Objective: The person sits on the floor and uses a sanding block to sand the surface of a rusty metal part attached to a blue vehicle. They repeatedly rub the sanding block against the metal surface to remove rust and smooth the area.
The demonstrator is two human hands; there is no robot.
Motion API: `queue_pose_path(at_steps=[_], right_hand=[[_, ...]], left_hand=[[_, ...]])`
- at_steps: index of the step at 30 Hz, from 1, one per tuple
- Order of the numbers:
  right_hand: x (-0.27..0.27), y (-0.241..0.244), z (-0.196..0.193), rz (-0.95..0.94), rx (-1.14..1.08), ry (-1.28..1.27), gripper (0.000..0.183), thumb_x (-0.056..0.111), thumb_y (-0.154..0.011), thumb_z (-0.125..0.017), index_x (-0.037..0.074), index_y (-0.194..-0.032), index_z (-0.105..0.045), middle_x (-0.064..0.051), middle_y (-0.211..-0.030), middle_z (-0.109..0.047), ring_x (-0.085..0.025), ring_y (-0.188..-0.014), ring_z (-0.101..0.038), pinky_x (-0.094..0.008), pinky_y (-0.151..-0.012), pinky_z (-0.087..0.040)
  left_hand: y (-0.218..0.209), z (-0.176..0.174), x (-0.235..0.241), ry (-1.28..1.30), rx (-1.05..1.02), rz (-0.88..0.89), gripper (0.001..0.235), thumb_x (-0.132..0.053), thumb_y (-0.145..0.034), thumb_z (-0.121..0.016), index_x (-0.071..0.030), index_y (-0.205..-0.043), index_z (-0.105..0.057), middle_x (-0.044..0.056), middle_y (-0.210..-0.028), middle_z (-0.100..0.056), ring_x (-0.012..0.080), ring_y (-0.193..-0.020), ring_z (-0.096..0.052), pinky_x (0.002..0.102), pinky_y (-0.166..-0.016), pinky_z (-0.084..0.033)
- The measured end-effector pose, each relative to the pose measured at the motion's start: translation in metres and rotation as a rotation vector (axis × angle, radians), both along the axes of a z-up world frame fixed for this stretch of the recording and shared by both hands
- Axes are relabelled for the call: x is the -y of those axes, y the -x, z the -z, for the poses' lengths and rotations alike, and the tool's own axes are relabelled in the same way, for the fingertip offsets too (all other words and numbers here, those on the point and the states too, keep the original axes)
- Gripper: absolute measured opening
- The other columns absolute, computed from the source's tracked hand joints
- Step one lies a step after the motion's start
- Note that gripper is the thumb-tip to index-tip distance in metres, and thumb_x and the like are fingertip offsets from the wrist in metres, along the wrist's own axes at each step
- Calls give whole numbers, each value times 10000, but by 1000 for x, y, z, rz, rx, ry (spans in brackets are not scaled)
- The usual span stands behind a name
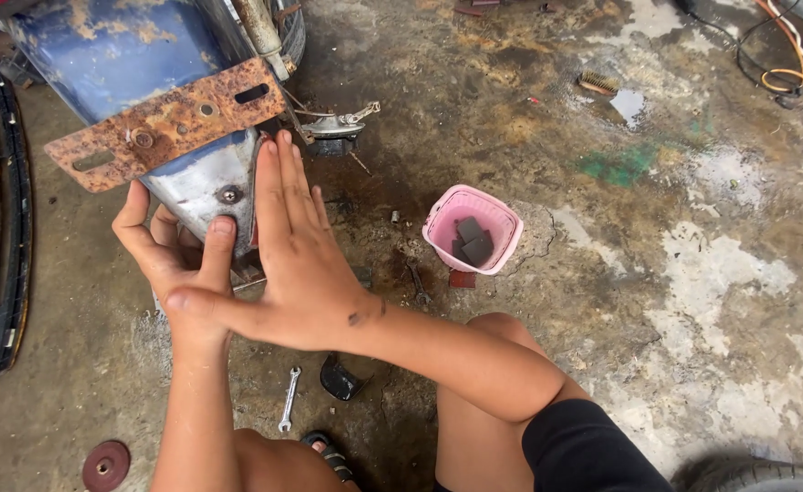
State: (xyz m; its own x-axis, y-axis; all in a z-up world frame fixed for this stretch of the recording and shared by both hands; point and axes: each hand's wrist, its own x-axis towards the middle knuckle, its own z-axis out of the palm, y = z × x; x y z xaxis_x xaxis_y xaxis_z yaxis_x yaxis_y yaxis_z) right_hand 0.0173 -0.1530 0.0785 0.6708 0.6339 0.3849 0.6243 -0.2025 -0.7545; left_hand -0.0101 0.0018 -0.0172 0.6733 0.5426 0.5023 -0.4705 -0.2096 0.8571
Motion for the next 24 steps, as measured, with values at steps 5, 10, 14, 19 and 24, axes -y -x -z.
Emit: queue_pose_path(at_steps=[5,10,14,19,24], right_hand=[[-4,-10,-10,31,-64,32,1200,731,-789,-383,-88,-1544,65,-298,-1668,68,-403,-1578,12,-557,-1257,-55],[-7,-16,-1,11,6,106,1222,780,-780,-314,-44,-1543,168,-257,-1670,195,-382,-1589,101,-561,-1286,-32],[-6,-11,9,48,29,-5,1101,628,-889,-460,-93,-1551,43,-303,-1672,17,-404,-1592,-7,-517,-1296,-90],[-14,-21,-3,95,41,126,1158,775,-828,-266,-64,-1561,47,-261,-1691,30,-388,-1592,-42,-575,-1280,-90],[-5,4,5,39,-8,63,1170,654,-858,-482,-58,-1545,142,-280,-1674,139,-417,-1586,104,-586,-1269,-23]], left_hand=[[1,-6,2,19,-21,-16,653,6,-1042,-648,-199,-1528,-263,149,-1349,-525,180,-1124,-565,330,-994,-483],[-4,-2,-2,32,32,35,676,-107,-1024,-693,-205,-1529,-254,192,-1389,-524,228,-1131,-580,372,-988,-491],[-1,-4,0,-13,-13,-1,642,-25,-1050,-663,-219,-1513,-262,144,-1331,-516,176,-1040,-567,336,-920,-493],[2,-9,4,9,-30,-22,670,21,-1026,-667,-215,-1512,-271,142,-1375,-510,167,-1105,-552,318,-961,-480],[0,-11,4,35,20,46,658,-65,-1014,-691,-201,-1495,-262,160,-1395,-507,195,-1132,-573,329,-989,-499]])
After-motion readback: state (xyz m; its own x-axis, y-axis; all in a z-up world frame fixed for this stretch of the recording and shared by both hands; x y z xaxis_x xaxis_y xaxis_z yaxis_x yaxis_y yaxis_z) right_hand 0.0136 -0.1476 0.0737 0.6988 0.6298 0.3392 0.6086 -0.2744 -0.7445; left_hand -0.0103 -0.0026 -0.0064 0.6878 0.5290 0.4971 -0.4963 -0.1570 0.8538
